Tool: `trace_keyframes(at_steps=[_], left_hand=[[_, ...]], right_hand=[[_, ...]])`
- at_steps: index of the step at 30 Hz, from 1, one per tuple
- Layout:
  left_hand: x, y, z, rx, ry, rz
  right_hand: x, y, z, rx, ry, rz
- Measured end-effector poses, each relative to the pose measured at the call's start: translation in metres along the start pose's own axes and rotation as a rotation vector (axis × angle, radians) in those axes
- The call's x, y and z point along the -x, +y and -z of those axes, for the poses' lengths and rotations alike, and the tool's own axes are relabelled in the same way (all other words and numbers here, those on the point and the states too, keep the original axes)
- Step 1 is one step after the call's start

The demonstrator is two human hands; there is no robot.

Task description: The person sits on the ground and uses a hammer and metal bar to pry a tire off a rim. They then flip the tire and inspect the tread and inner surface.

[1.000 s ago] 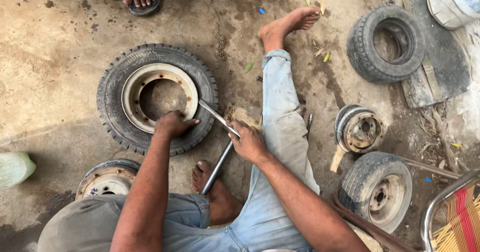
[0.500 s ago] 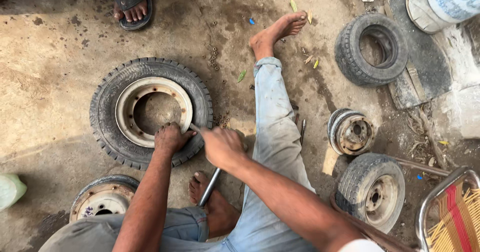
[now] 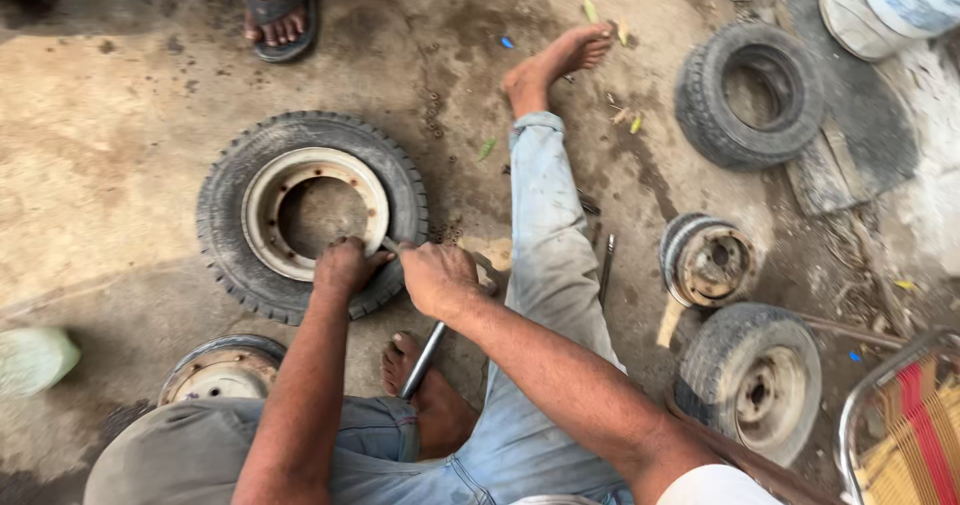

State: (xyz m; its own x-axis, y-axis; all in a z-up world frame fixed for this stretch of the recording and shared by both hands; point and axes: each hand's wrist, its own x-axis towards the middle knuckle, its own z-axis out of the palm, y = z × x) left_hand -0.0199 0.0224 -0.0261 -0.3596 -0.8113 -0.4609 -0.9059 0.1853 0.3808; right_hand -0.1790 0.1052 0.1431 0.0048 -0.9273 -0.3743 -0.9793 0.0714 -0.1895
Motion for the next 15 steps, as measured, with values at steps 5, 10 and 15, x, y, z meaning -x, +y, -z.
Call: trace_keyframes(at_steps=[5, 10, 15], left_hand=[[0.031, 0.009, 0.024, -0.009, 0.108, -0.084], [0.040, 0.008, 0.058, -0.201, -0.032, -0.071], [0.034, 0.006, 0.054, -0.214, -0.073, -0.066]], right_hand=[[0.020, 0.045, -0.022, -0.251, 0.028, -0.155], [0.014, 0.068, -0.106, -0.248, -0.129, -0.298], [0.003, 0.073, -0.123, -0.165, -0.101, -0.289]])
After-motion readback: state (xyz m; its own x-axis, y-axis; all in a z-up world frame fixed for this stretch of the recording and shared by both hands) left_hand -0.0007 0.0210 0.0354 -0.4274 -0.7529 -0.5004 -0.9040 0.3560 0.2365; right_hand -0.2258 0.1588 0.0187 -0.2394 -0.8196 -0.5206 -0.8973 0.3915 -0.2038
